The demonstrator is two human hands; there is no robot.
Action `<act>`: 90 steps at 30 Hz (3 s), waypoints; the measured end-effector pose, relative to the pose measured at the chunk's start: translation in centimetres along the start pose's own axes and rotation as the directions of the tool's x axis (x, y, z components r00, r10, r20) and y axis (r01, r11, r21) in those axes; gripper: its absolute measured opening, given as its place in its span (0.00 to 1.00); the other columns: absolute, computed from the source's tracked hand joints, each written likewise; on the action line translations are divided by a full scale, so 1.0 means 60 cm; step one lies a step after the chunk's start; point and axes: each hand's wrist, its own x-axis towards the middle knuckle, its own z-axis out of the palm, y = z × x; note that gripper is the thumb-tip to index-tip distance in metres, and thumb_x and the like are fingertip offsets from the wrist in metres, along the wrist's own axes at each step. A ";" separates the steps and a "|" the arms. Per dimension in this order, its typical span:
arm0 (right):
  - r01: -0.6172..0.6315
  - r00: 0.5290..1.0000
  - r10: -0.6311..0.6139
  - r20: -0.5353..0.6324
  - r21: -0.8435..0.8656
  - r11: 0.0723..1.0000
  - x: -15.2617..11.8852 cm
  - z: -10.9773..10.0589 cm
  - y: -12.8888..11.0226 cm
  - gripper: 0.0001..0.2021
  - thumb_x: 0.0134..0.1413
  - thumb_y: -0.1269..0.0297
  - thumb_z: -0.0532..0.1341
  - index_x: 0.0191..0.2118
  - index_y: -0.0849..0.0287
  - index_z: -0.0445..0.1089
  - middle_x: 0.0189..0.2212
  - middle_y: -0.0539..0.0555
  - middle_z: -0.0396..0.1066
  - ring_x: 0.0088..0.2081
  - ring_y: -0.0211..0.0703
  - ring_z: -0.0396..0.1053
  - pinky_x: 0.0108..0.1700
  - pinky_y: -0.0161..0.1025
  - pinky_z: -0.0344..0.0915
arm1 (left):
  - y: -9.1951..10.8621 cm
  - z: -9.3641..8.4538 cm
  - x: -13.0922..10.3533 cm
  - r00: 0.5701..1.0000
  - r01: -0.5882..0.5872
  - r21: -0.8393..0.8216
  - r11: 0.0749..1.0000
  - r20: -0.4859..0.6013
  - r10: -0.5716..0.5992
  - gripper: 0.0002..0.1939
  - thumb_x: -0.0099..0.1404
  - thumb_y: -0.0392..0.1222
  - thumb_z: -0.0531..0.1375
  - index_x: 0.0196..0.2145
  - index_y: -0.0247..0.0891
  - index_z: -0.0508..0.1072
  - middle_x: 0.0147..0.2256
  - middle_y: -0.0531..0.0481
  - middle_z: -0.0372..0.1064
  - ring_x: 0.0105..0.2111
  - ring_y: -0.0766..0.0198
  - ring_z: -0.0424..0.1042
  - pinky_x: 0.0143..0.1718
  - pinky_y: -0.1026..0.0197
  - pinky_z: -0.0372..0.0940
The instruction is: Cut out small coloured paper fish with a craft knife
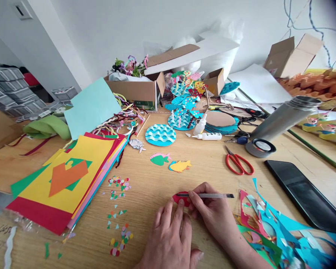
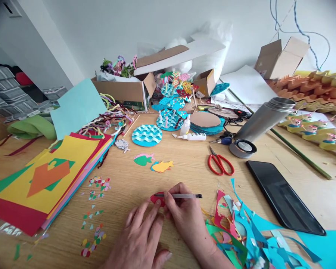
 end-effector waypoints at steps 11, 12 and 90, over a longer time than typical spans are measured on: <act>-0.003 1.000 0.003 -0.002 -0.003 1.000 0.000 0.002 -0.002 0.19 0.51 0.45 0.65 0.27 0.56 0.64 0.17 0.47 0.69 0.16 0.35 0.64 0.19 0.32 0.61 | 0.000 0.000 -0.003 0.999 0.023 -0.042 0.999 0.050 -0.021 0.32 0.68 0.63 0.52 0.54 0.31 0.68 0.58 0.37 0.63 0.53 0.45 0.63 0.47 0.48 0.62; -0.003 1.000 0.003 -0.005 -0.012 1.000 0.000 0.002 -0.003 0.19 0.51 0.45 0.65 0.27 0.56 0.64 0.17 0.47 0.69 0.16 0.36 0.64 0.19 0.33 0.61 | 0.000 0.000 -0.003 0.998 0.025 -0.044 0.999 0.051 -0.023 0.31 0.68 0.63 0.52 0.54 0.31 0.68 0.58 0.37 0.63 0.53 0.45 0.63 0.47 0.48 0.62; -0.023 1.000 0.022 -0.015 -0.040 0.999 -0.003 0.002 -0.004 0.19 0.51 0.47 0.65 0.27 0.57 0.62 0.14 0.45 0.65 0.13 0.31 0.59 0.14 0.27 0.54 | -0.010 -0.028 0.017 0.957 0.288 -0.195 0.938 0.100 -0.273 0.22 0.67 0.54 0.57 0.51 0.35 0.72 0.52 0.39 0.67 0.52 0.43 0.63 0.50 0.40 0.65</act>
